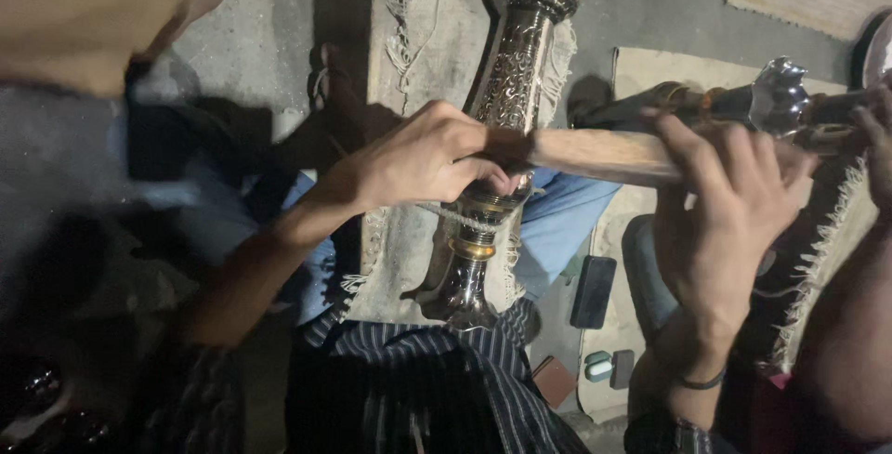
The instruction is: The person sits cross-legged on the floor with an engraved brass vase held against a cloth pad on their lap. They hold a steel punch against the vase surface with one hand and repeatedly strike it with a wooden mallet held in the other hand, repositioning the punch around the vase body as they work.
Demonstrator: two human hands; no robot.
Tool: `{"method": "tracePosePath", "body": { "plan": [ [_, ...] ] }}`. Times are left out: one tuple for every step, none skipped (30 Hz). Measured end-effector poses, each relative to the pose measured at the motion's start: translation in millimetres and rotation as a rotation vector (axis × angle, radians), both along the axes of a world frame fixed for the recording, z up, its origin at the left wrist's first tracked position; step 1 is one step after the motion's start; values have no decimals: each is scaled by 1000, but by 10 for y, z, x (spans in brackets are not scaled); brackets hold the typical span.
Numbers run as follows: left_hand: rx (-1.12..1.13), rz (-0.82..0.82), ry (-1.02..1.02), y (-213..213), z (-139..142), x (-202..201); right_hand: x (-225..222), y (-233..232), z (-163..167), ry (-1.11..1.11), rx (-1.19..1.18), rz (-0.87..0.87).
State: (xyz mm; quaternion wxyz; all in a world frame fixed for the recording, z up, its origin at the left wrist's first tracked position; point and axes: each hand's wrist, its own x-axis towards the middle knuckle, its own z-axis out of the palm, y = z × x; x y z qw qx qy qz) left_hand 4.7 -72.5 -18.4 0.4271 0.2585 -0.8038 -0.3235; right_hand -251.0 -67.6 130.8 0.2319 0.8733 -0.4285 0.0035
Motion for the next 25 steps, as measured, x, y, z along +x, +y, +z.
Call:
{"method": "tracePosePath", "body": {
  "plan": [
    [90,-46,28,-1,13,22,-71,44,-60,-363,134,-7],
    [186,-92,56,19,28,20,-132,113,-142,-726,271,-14],
    [155,-94,111,32,41,17,-161,143,-239,-951,365,-22],
    [120,-95,164,33,52,30,-171,168,-314,-1185,442,-17],
    [87,-98,218,41,60,37,-166,174,-379,-1279,478,-26],
    [110,-98,164,40,67,26,-203,176,-382,-1114,409,-62],
    [129,-97,108,21,71,24,-232,178,-381,-952,334,-93],
    [150,-93,54,10,73,20,-305,148,-300,-526,161,-139],
    [115,-105,71,0,71,21,-340,137,-260,-99,-9,-178],
    [82,-120,88,-7,73,8,-302,176,-335,-648,120,-197],
    [47,-132,105,-12,75,2,-225,218,-447,-1196,250,-206],
    [32,-126,102,-28,82,7,-207,219,-455,-1212,270,-206],
    [19,-118,99,-40,96,17,-186,220,-461,-1228,290,-207],
    [10,-109,99,-30,104,11,-252,225,-357,-710,199,-204],
    [-26,-97,93,-31,109,19,-288,229,-307,-196,99,-191],
    [-65,-88,85,-42,113,41,-282,234,-339,-580,204,-96],
    [-101,-81,82,-44,123,48,-281,250,-373,-959,310,4],
    [-64,-118,83,-55,139,38,-283,243,-420,-1336,415,118],
    [-27,-150,83,-70,154,31,-281,241,-453,-1155,329,107],
    [17,-178,86,-51,160,31,-287,264,-457,-973,254,94],
    [72,-179,75,-14,158,40,-289,279,-452,-819,231,24],
    [115,-186,59,-16,160,50,-285,292,-442,-661,205,-34],
    [150,-192,36,-42,164,85,-254,273,-439,-538,222,-137],
    [169,-150,95,-8,159,98,-223,293,-414,-403,255,-242],
    [193,-104,158,50,144,122,-179,307,-396,-466,272,-352]
  ]
}}
